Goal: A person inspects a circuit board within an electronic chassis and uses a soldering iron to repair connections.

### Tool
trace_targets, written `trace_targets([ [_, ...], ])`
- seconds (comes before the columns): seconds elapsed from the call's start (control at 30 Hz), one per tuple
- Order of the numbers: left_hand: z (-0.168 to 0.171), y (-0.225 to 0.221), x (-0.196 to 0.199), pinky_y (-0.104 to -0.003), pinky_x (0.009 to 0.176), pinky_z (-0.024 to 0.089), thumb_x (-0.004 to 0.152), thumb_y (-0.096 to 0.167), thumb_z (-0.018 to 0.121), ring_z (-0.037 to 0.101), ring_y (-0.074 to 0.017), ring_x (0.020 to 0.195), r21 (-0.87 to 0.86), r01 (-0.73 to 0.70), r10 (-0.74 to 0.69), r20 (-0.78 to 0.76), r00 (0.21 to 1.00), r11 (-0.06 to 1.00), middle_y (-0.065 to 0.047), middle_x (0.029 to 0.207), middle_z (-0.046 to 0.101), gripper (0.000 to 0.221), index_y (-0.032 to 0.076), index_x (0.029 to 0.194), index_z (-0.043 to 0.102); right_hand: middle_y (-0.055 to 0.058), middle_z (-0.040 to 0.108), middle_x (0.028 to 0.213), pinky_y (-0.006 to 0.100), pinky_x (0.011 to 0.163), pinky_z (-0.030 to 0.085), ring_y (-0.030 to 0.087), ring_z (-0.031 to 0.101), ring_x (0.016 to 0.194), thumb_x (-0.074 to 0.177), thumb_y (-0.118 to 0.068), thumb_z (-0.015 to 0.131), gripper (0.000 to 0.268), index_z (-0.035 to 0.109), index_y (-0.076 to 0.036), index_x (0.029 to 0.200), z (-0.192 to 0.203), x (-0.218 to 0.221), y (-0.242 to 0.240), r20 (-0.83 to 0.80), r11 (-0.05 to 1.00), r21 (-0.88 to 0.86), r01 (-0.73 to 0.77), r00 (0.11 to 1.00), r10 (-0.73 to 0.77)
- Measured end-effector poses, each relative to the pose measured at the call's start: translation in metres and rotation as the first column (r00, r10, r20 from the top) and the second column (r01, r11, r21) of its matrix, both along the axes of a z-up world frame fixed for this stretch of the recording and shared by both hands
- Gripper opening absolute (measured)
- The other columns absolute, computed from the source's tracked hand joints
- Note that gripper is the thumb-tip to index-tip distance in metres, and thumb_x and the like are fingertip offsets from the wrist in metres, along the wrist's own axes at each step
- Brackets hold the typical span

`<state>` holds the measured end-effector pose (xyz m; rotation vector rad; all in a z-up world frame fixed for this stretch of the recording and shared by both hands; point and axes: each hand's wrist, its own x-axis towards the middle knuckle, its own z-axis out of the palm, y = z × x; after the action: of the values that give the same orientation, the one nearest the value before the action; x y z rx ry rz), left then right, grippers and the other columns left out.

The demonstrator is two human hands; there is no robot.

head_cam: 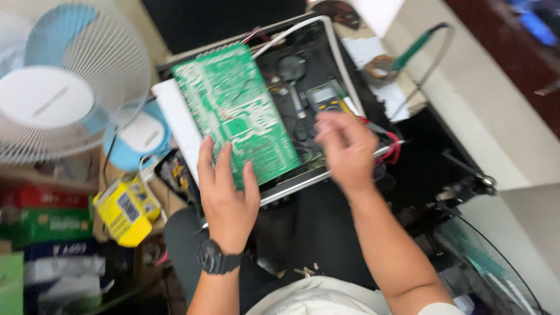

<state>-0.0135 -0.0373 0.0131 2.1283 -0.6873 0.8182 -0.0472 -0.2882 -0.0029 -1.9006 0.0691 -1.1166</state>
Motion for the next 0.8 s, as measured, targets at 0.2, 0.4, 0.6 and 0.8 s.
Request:
trace_targets([
  [0.2, -0.014, -0.018, -0.013, -0.065, 0.130, 0.056, 0.116, 0.012, 0.071, 0.056, -0.0530, 0.160, 0.011, 0.151, -0.149, -0.086, 0.985, 0.989, -0.031, 0.169, 0.052, 0.036, -0.005, 0.148, 0.069, 0.006, 0.083, 0.102, 0.033, 0.069, 0.062, 0.013, 0.068, 0.072, 0.111, -0.026, 0.059, 0.069, 0.047, 0.001, 0.174, 0.058, 0.006, -0.129, -0.622, 0.933, 0.218, 0.287, 0.777, -0.093],
  [0.4, -0.021, -0.038, -0.018, -0.065, 0.127, 0.056, 0.115, 0.013, 0.071, 0.056, -0.0534, 0.159, 0.007, 0.202, -0.199, -0.124, 0.972, 0.979, -0.032, 0.167, 0.054, 0.035, -0.004, 0.145, 0.071, 0.007, 0.082, 0.099, 0.035, 0.066, 0.064, 0.017, 0.072, 0.070, 0.112, -0.027, 0.058, 0.085, 0.017, -0.012, 0.185, 0.052, 0.050, -0.173, -0.696, 0.899, 0.222, 0.378, 0.707, -0.125],
  [0.6, -0.025, -0.042, -0.021, -0.064, 0.126, 0.057, 0.114, 0.014, 0.072, 0.057, -0.0530, 0.158, 0.015, 0.229, -0.225, -0.142, 0.964, 0.973, -0.032, 0.165, 0.056, 0.033, -0.004, 0.141, 0.073, 0.003, 0.081, 0.086, 0.033, 0.072, 0.070, 0.015, 0.077, 0.071, 0.116, -0.029, 0.066, 0.027, 0.078, -0.013, 0.135, 0.051, 0.057, -0.191, -0.605, 0.917, 0.121, 0.380, 0.761, -0.235],
  [0.8, -0.037, -0.039, -0.017, -0.062, 0.128, 0.058, 0.114, 0.010, 0.071, 0.059, -0.0517, 0.157, -0.032, 0.236, -0.238, -0.131, 0.962, 0.971, -0.031, 0.164, 0.058, 0.031, -0.004, 0.142, 0.073, 0.001, 0.078, 0.100, 0.044, 0.091, 0.059, 0.021, 0.076, 0.097, 0.110, -0.043, 0.071, 0.035, 0.087, -0.024, 0.135, 0.038, -0.001, -0.181, -0.454, 0.901, -0.157, 0.404, 0.781, -0.429],
])
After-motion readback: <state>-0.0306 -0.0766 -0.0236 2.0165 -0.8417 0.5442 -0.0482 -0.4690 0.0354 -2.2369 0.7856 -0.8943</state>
